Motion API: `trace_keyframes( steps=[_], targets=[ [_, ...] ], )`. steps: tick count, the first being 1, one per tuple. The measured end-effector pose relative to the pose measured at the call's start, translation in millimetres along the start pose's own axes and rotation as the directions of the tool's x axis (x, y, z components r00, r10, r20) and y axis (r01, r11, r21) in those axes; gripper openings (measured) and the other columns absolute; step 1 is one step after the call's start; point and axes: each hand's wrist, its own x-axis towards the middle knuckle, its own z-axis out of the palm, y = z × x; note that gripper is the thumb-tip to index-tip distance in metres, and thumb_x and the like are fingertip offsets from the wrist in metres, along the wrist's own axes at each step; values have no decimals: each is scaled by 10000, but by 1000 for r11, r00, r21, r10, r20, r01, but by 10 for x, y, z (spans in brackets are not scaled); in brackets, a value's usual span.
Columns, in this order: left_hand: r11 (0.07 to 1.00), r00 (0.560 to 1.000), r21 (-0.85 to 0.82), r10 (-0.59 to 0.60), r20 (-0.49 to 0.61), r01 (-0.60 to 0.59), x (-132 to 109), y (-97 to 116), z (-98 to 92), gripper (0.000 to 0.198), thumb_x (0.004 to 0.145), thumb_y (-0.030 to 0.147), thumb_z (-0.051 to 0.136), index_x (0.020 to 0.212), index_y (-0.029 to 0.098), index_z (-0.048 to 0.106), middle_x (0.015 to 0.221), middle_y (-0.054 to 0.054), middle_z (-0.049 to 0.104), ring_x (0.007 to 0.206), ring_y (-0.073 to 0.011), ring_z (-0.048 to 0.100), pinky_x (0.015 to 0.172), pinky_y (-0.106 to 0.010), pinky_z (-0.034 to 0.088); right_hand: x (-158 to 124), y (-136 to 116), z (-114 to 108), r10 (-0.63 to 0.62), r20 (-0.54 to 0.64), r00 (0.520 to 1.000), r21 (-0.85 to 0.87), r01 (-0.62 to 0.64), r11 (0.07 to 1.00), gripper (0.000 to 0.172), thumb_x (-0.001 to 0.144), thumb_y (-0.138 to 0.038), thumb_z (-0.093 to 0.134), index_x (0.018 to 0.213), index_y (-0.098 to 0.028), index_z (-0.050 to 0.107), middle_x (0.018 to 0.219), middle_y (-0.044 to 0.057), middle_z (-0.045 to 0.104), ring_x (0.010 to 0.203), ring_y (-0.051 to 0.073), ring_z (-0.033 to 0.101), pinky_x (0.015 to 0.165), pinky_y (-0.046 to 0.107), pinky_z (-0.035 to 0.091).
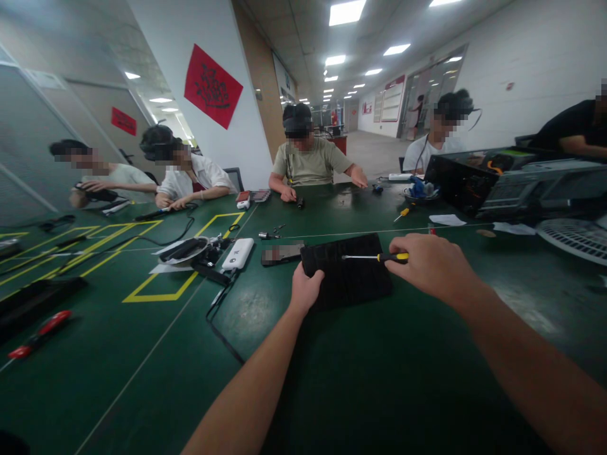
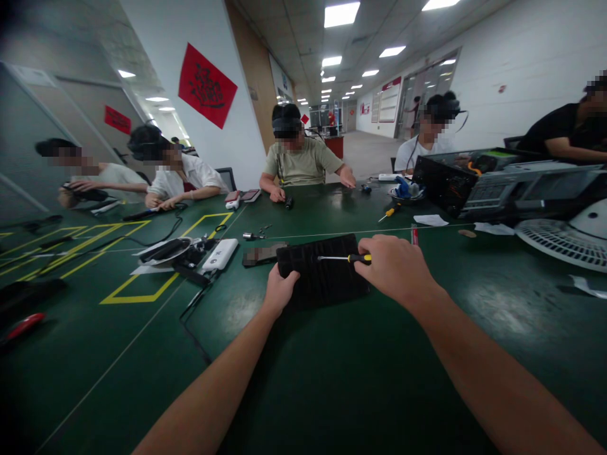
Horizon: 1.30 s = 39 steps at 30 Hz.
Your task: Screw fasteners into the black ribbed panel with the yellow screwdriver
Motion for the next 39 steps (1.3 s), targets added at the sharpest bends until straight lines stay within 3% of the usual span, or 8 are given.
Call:
trace_keyframes(
  steps=[8,15,21,39],
  targets=[
    [1000,1000,-20,3,-27,-4,-7,45,21,260,728,139,704,984,170,738,933,-51,790,905,-244,744,875,-379,602,2,-10,0,37,25,999,-29,-37,999,312,984,-478,592,979,-239,793,1026,81,782,915,296,689,667,382,336],
    [1000,999,-27,0,-37,-1,-9,57,29,263,719,127,724,977,175,745,927,-54,794,916,-251,754,914,-399,606,1,-16,2,17,49,999,10,-17,1000,282,1010,-439,523,985,-263,741,900,60,777,818,270,677,626,363,288],
    [1000,999,-26,2,-40,-3,-12,74,24,263,725,109,727,980,174,746,937,-56,801,934,-255,763,934,-411,609,2,-24,18,25,49,998,21,-26,999,268,1001,-452,549,976,-257,731,916,70,777,819,269,677,615,354,274],
    [999,999,42,-2,-41,4,42,32,29,268,695,238,719,957,181,703,903,-47,758,864,-249,719,843,-394,591,-39,41,-146,33,-110,993,9,-32,999,189,926,-417,683,911,-238,740,883,84,778,833,275,677,612,349,274]
  ],
)
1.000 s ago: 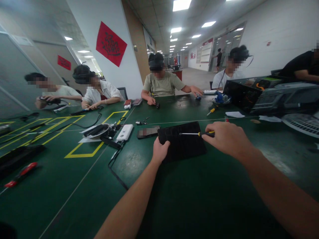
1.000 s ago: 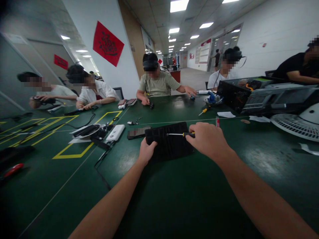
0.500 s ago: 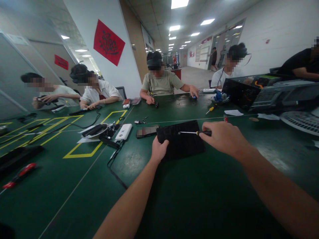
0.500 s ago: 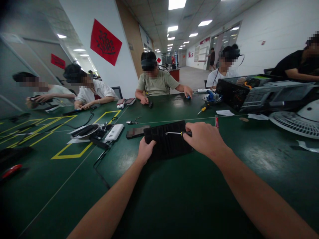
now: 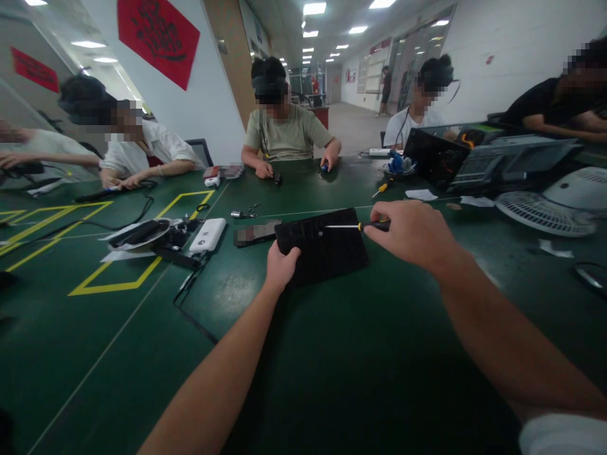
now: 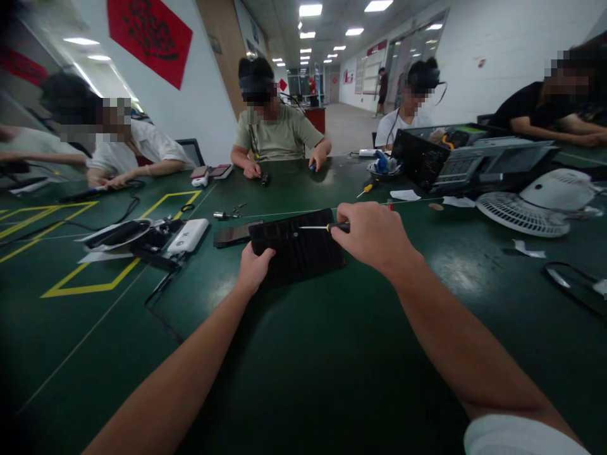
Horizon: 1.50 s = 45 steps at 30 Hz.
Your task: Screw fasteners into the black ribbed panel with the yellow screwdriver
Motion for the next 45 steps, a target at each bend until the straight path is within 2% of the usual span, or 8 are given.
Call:
trace_keyframes(
  steps=[10,20,31,38,45],
  targets=[
    [1000,1000,20,-2,9,2,-2,-4,-3,262,704,252,728,955,186,699,910,-50,757,865,-255,716,833,-401,592,-5,-36,46,-52,37,998,42,51,998,215,937,-430,668,925,-235,759,865,86,769,788,262,659,640,357,315],
    [1000,1000,1,-28,13,28,-17,36,2,277,713,233,738,984,184,711,942,-63,768,888,-263,729,832,-400,599,4,-51,85,-48,61,997,45,45,998,247,959,-452,640,957,-240,767,888,100,772,813,280,676,653,366,354],
    [1000,1000,2,3,0,-3,6,-21,9,287,695,253,727,972,179,714,915,-50,770,874,-254,722,831,-386,587,5,-77,65,-12,208,978,18,8,1000,322,1029,-470,528,993,-239,750,923,99,769,845,288,670,667,379,363],
    [1000,1000,-9,-1,2,1,-11,12,9,284,699,243,736,975,179,715,945,-58,779,897,-259,732,858,-396,601,3,-46,123,-57,224,973,29,51,998,169,941,-382,642,996,-240,713,889,73,745,805,261,644,629,358,325],
    [1000,1000,-5,-6,1,6,-2,10,16,267,700,232,733,962,184,714,932,-62,766,896,-268,730,861,-416,611,1,-17,102,-64,199,978,58,54,997,153,918,-370,662,916,-240,742,841,70,735,780,249,638,638,359,336]
  ],
)
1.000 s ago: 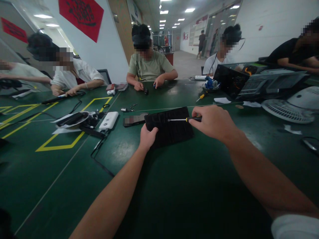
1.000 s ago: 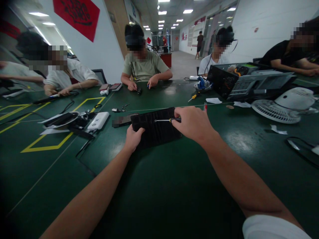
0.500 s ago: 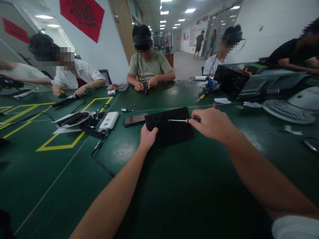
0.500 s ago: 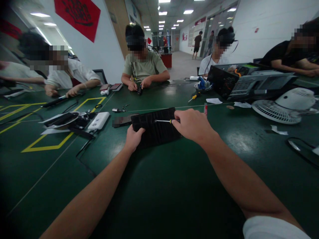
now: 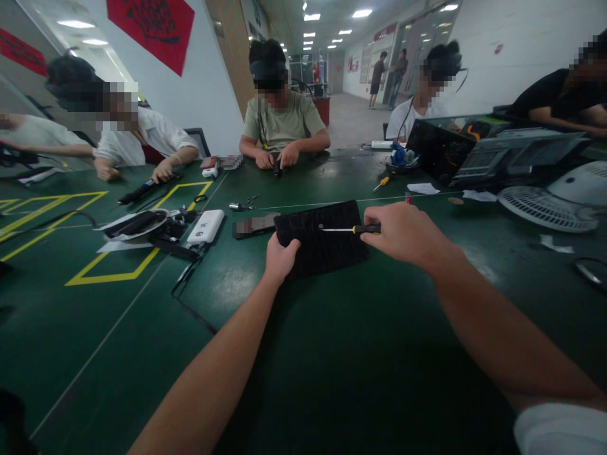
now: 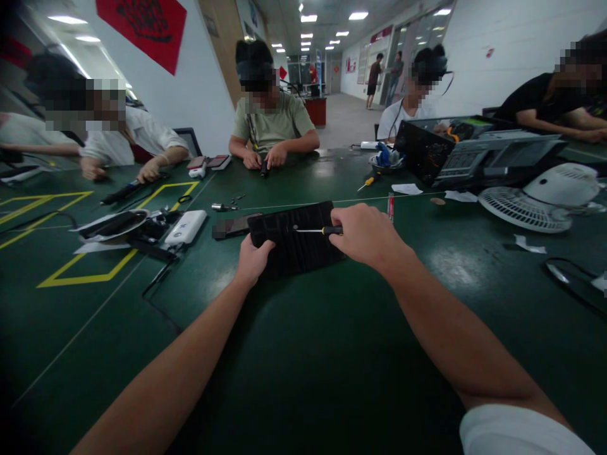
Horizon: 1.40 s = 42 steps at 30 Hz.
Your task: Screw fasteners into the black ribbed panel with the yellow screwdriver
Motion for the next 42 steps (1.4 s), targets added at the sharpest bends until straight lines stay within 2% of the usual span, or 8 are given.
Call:
trace_keyframes(
  steps=[5,16,31,42],
  targets=[
    [1000,1000,-14,-8,5,8,1,-5,4,262,698,236,738,954,186,709,927,-65,758,887,-263,722,873,-425,610,-14,28,-67,25,-51,998,-18,-26,999,188,900,-409,688,931,-243,772,837,75,745,803,269,660,656,368,365],
    [1000,1000,2,7,-10,-7,-6,24,17,276,684,232,723,954,176,721,912,-55,764,886,-251,718,866,-399,604,8,-1,-40,48,-36,998,-35,-50,998,346,948,-491,624,1042,-245,849,909,115,790,839,304,695,671,386,417],
    [1000,1000,4,10,3,-10,-11,17,9,238,699,237,727,930,183,710,905,-62,755,857,-253,712,836,-406,602,1,-20,-53,55,-63,997,-10,-56,998,296,926,-466,665,991,-246,854,879,106,781,817,289,688,670,380,435],
    [1000,1000,0,10,11,-10,3,-9,11,264,694,255,724,947,182,704,907,-58,747,859,-250,701,841,-403,588,-2,-45,-46,58,-13,998,-62,-59,996,373,968,-486,607,1021,-223,866,915,128,791,853,307,700,696,392,452]
  ],
)
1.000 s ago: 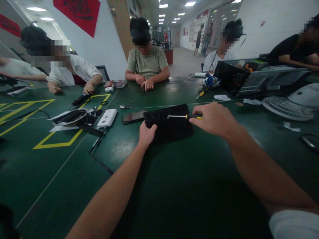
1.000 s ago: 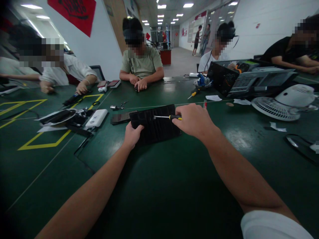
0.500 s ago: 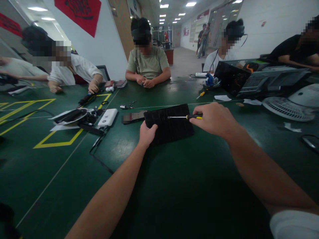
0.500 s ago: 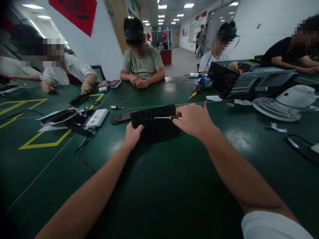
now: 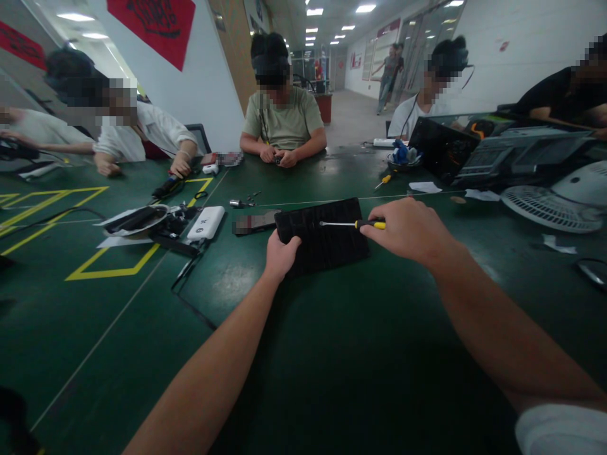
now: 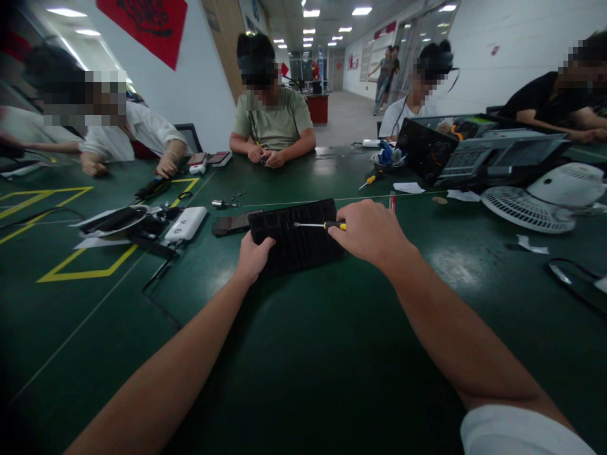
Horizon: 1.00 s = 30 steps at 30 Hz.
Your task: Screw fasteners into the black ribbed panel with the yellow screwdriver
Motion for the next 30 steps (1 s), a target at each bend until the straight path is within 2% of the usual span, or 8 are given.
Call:
trace_keyframes(
  steps=[6,10,13,16,23,30],
  targets=[
    [1000,1000,6,9,-11,-9,15,-13,7,258,678,256,711,926,183,699,890,-50,746,843,-244,693,822,-390,579,12,17,34,-10,20,1000,12,10,1000,368,985,-482,577,991,-210,825,895,127,773,840,297,686,692,388,422],
    [1000,1000,5,-3,-8,3,4,-3,1,264,685,261,718,937,187,698,896,-52,746,856,-251,699,828,-396,581,27,53,71,-31,-17,999,43,32,999,246,928,-421,675,1041,-217,755,922,105,762,835,282,669,662,369,370],
    [1000,1000,2,0,-12,0,1,-10,-1,272,688,259,722,949,187,696,904,-56,750,858,-256,702,828,-404,581,32,67,84,-55,-64,996,36,58,998,158,880,-340,723,984,-221,712,940,94,750,832,266,654,652,361,352],
    [1000,1000,11,1,-8,-1,5,-24,-2,275,696,258,730,960,183,703,923,-65,757,871,-259,709,841,-415,586,30,59,81,-52,-82,995,28,55,998,113,890,-329,714,927,-223,700,942,91,744,829,261,647,646,363,342],
    [999,1000,35,2,-18,-1,-4,2,-6,242,705,245,731,937,179,709,890,-56,751,853,-255,709,853,-424,598,14,29,48,-27,-73,997,29,29,999,148,906,-361,700,925,-219,738,948,99,752,847,272,654,641,371,335],
    [999,1000,38,3,-19,-3,-3,12,-7,230,695,253,727,914,186,698,887,-53,752,854,-253,707,838,-407,593,15,11,10,-12,-38,999,0,12,1000,318,962,-456,631,997,-202,819,994,134,776,904,306,678,688,393,410]
  ],
)
